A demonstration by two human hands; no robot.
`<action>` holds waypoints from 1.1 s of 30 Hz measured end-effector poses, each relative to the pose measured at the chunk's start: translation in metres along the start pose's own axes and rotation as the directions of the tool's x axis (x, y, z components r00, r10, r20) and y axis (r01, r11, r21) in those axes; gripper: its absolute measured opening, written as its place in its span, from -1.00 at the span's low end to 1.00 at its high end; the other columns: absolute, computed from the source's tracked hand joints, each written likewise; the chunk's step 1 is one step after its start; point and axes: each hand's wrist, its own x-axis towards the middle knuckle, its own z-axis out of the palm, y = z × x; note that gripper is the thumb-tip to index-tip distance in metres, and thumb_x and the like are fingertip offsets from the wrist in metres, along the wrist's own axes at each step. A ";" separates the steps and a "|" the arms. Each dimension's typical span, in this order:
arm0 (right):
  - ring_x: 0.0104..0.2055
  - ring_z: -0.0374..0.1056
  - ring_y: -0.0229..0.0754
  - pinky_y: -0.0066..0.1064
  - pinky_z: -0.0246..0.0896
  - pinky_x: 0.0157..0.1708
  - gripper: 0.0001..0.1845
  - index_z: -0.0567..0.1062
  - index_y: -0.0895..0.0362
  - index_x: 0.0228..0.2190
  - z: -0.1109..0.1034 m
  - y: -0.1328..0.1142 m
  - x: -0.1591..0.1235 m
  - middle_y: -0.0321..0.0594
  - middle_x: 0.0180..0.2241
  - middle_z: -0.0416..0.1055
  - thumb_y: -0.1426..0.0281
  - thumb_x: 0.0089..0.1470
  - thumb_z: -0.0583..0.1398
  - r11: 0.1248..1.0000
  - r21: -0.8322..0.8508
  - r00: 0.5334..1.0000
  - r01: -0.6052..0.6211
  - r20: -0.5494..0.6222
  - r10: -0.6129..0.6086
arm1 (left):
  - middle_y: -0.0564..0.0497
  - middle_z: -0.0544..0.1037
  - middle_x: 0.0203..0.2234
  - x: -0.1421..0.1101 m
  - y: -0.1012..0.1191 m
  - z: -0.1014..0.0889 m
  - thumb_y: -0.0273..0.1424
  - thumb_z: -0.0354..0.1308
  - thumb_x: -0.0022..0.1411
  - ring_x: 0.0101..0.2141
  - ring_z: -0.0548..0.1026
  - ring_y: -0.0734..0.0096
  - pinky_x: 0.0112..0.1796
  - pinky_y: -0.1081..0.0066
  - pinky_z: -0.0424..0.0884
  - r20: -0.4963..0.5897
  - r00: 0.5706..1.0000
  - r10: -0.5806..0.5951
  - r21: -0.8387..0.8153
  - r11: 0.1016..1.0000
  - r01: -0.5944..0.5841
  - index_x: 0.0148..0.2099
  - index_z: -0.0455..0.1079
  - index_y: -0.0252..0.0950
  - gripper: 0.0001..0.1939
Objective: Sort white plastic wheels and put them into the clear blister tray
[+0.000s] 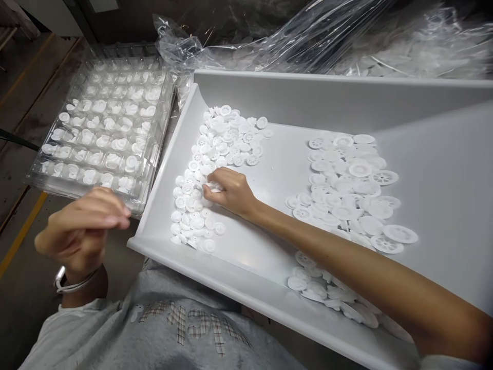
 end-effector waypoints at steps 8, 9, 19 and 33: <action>-0.43 0.32 -0.35 -0.46 0.33 -0.41 -0.74 0.43 0.19 -0.30 -0.029 -0.041 0.032 -0.31 -0.41 0.39 0.24 0.30 0.13 0.975 0.194 0.926 -0.109 -0.337 0.171 | -0.08 0.44 0.06 0.015 0.026 0.036 -0.39 -0.21 0.28 0.08 0.42 0.35 -0.07 0.28 0.46 -0.005 0.623 -0.782 -0.631 0.486 0.605 0.17 0.15 -0.09 -0.58; -0.46 0.30 -0.34 -0.47 0.28 -0.46 -0.74 0.41 0.16 -0.37 -0.036 -0.055 0.036 -0.32 -0.47 0.37 0.27 0.31 0.11 0.974 0.212 0.918 -0.078 -0.366 0.153 | -0.09 0.37 0.16 0.020 0.033 0.048 -0.37 -0.22 0.29 0.18 0.35 0.34 0.07 0.24 0.42 0.121 0.522 -0.844 -0.713 0.292 0.637 0.19 0.11 -0.12 -0.57; -0.52 0.11 -0.23 -0.33 0.01 -0.61 -0.69 0.36 0.12 -0.59 -0.072 -0.143 0.032 -0.27 -0.59 0.28 0.35 0.18 0.14 0.945 0.033 0.941 0.324 -0.113 -0.319 | -0.01 0.48 0.08 0.035 0.079 0.110 -0.16 -0.28 0.29 0.17 0.41 0.28 0.08 0.30 0.46 0.711 0.378 -0.593 -0.681 -0.446 0.580 0.20 0.22 -0.15 -0.48; 0.00 0.36 -0.04 -0.16 0.43 -0.09 -0.67 0.25 0.20 0.01 -0.075 -0.134 0.030 0.07 -0.09 0.36 0.36 0.25 0.10 0.924 0.269 0.962 0.271 -0.079 -0.260 | 0.03 0.48 0.05 0.033 0.070 0.115 -0.15 -0.35 0.34 0.13 0.44 0.36 0.08 0.31 0.46 0.629 0.422 -0.652 -0.752 -0.374 0.543 0.15 0.25 -0.11 -0.50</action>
